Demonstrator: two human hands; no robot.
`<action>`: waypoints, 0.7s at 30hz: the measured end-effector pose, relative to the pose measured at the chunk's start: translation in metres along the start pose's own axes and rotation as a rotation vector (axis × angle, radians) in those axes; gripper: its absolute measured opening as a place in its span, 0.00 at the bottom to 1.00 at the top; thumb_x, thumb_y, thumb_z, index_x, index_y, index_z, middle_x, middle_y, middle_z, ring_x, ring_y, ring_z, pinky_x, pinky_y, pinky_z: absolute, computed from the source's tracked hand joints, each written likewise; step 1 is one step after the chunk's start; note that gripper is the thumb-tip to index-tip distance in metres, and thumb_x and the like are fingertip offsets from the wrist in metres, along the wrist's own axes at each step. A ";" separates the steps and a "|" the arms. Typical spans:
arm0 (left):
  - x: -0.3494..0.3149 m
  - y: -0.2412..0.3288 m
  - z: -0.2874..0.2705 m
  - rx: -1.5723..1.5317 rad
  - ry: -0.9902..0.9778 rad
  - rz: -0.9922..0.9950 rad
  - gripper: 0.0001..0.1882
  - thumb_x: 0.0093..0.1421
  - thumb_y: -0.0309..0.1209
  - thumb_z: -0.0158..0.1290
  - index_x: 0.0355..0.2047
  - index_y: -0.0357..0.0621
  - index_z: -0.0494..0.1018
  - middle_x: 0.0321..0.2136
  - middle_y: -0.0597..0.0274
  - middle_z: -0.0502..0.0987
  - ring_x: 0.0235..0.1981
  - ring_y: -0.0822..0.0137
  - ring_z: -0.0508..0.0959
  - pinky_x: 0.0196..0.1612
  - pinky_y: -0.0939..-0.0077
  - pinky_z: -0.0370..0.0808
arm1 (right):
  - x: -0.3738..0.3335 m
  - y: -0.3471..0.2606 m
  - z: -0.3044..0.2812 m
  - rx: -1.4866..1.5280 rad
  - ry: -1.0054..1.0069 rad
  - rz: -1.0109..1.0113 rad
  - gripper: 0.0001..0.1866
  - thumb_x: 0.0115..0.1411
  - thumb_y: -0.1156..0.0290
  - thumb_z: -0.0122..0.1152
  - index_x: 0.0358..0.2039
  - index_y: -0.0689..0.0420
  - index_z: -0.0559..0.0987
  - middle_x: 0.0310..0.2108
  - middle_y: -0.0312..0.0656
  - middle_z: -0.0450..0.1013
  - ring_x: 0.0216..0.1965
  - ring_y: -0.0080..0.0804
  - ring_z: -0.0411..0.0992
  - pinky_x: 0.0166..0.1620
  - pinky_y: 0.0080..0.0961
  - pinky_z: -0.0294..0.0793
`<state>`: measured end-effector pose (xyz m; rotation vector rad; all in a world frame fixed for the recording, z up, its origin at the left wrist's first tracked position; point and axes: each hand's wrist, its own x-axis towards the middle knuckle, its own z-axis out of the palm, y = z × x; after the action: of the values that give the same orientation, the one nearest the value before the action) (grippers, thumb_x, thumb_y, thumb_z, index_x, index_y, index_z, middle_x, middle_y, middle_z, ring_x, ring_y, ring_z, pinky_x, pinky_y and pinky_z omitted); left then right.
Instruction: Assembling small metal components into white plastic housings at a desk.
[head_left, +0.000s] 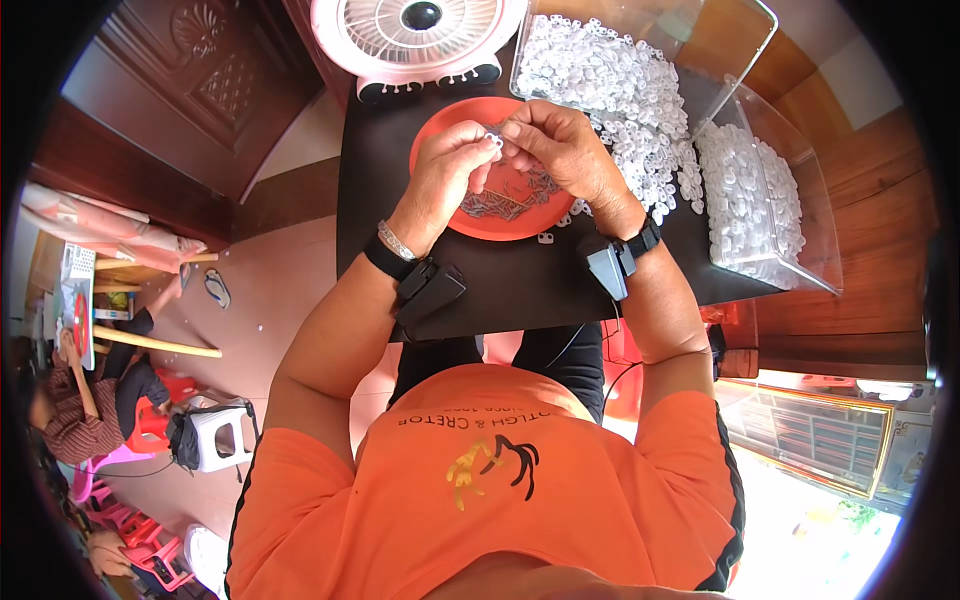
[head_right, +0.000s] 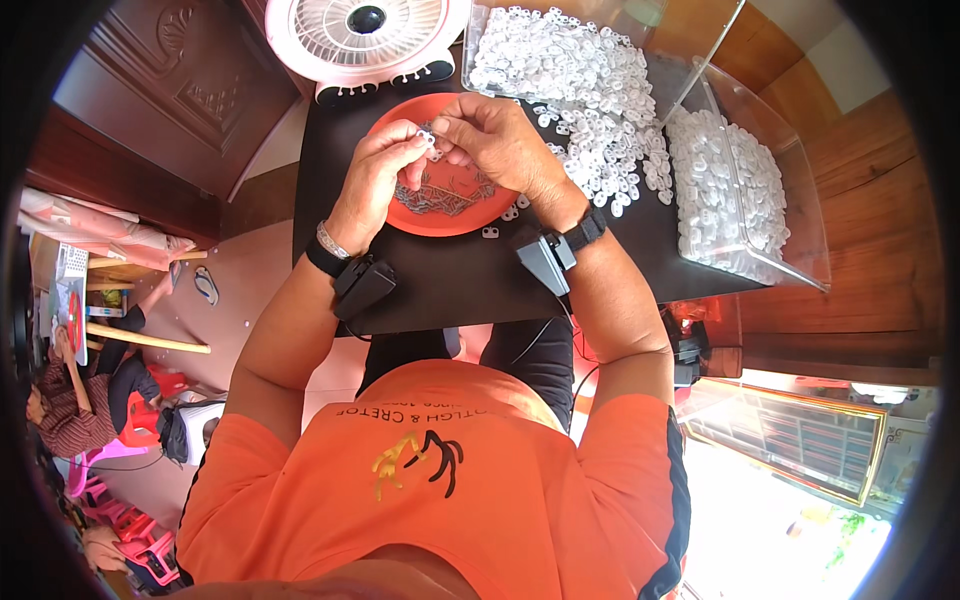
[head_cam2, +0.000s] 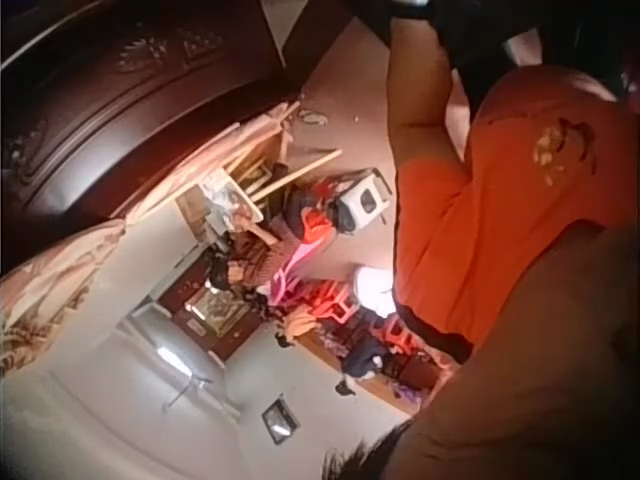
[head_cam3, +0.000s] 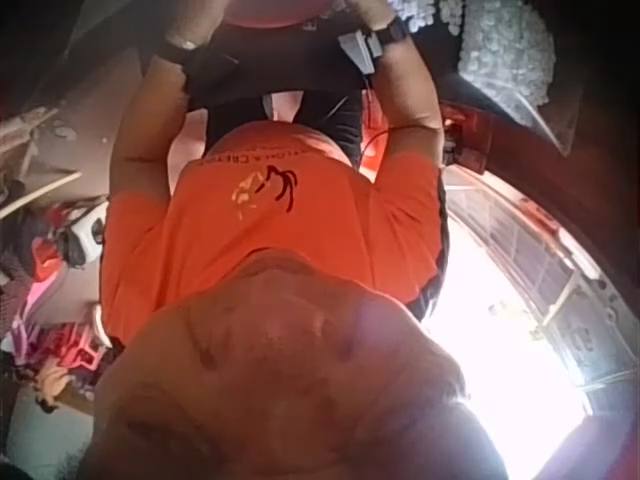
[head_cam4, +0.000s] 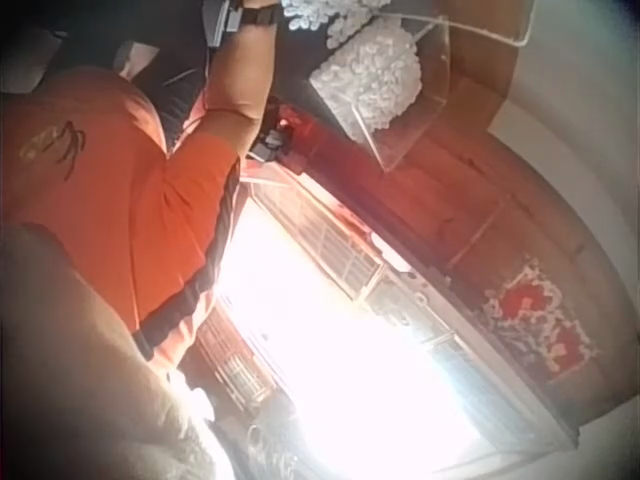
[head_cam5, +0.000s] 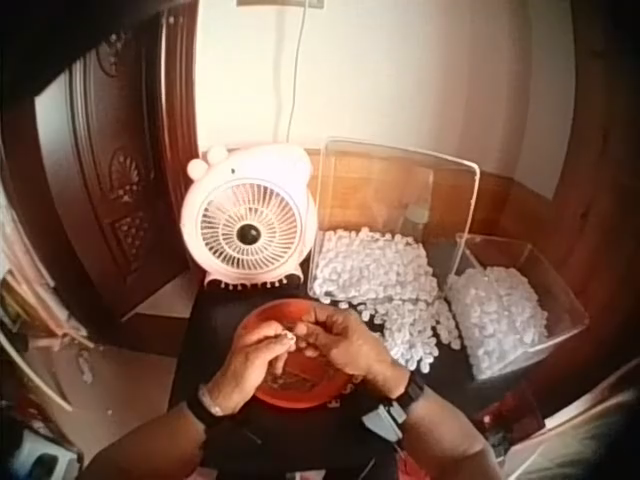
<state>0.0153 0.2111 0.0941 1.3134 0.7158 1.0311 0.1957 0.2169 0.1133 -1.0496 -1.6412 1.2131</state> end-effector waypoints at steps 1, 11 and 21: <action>0.000 -0.001 0.000 0.000 -0.001 -0.001 0.10 0.62 0.32 0.46 0.27 0.39 0.71 0.18 0.69 0.67 0.20 0.78 0.64 0.25 0.85 0.62 | 0.000 -0.001 0.000 0.000 0.001 0.001 0.11 0.62 0.65 0.54 0.32 0.60 0.76 0.25 0.32 0.74 0.25 0.14 0.70 0.27 0.12 0.69; 0.002 -0.003 -0.001 0.099 -0.039 0.019 0.10 0.61 0.31 0.46 0.26 0.37 0.69 0.18 0.69 0.66 0.18 0.78 0.63 0.24 0.85 0.61 | -0.002 -0.005 0.000 -0.111 -0.039 -0.034 0.13 0.62 0.64 0.54 0.29 0.61 0.76 0.21 0.32 0.71 0.25 0.16 0.68 0.30 0.16 0.70; 0.002 -0.004 -0.002 0.110 -0.061 0.032 0.10 0.60 0.31 0.46 0.25 0.38 0.69 0.18 0.69 0.66 0.18 0.78 0.63 0.24 0.85 0.61 | 0.000 -0.002 -0.005 -0.161 -0.021 -0.044 0.13 0.62 0.63 0.53 0.27 0.59 0.74 0.19 0.31 0.69 0.21 0.17 0.65 0.24 0.16 0.67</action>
<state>0.0150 0.2145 0.0896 1.4494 0.7162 0.9844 0.1999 0.2177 0.1163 -1.0957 -1.7927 1.0812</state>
